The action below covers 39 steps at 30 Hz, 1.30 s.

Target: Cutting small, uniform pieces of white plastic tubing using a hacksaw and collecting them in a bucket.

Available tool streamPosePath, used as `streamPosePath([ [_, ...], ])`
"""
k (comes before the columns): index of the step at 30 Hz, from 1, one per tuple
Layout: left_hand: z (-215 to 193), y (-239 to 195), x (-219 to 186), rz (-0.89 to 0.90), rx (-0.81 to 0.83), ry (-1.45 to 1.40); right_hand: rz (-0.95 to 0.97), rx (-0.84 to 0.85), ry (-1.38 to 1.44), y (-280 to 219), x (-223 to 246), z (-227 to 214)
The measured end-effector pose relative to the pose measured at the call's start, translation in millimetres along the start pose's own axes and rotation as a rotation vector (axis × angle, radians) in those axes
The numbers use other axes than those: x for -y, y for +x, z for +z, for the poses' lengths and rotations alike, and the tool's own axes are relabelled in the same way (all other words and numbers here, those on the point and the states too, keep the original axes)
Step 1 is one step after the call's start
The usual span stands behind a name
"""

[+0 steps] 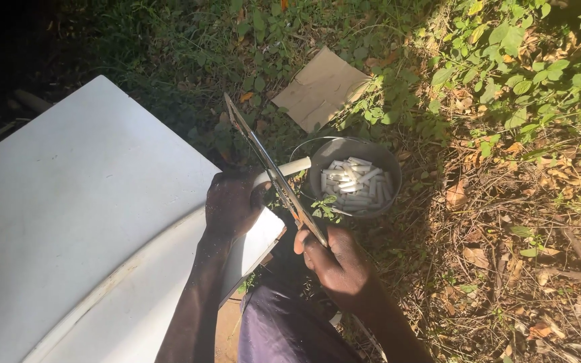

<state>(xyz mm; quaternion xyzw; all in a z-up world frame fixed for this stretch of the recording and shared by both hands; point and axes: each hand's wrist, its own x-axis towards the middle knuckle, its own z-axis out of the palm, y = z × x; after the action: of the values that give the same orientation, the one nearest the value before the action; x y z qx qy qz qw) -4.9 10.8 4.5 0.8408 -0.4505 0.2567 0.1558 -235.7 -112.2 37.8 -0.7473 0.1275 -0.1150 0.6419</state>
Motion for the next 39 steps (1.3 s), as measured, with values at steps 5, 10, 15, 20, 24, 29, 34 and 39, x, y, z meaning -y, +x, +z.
streamPosePath([
  [5,-6,1,-4,0.001,-0.036,-0.049,0.091,-0.027,0.032,-35,-19,-14],
  [10,-4,-2,-4,-0.008,-0.006,-0.014,-0.033,-0.026,-0.014,-15,-27,0],
  [15,8,-2,3,-0.032,0.002,0.052,-0.981,-0.196,-0.535,0,-34,5],
  [20,19,-8,9,0.007,-0.117,0.170,-0.077,0.002,-0.120,-40,-62,-9],
  [24,15,-11,6,-0.034,-0.069,0.117,-0.060,-0.043,-0.102,-36,-51,0],
  [29,6,-13,6,0.056,-0.125,0.026,-0.179,-0.033,0.303,2,-24,13],
  [34,-7,-17,10,0.027,-0.015,-0.067,-0.396,-0.152,0.307,-4,-30,-2],
  [39,-28,-21,29,0.045,-0.074,-0.041,-0.268,-0.226,0.023,-2,-46,-11],
])
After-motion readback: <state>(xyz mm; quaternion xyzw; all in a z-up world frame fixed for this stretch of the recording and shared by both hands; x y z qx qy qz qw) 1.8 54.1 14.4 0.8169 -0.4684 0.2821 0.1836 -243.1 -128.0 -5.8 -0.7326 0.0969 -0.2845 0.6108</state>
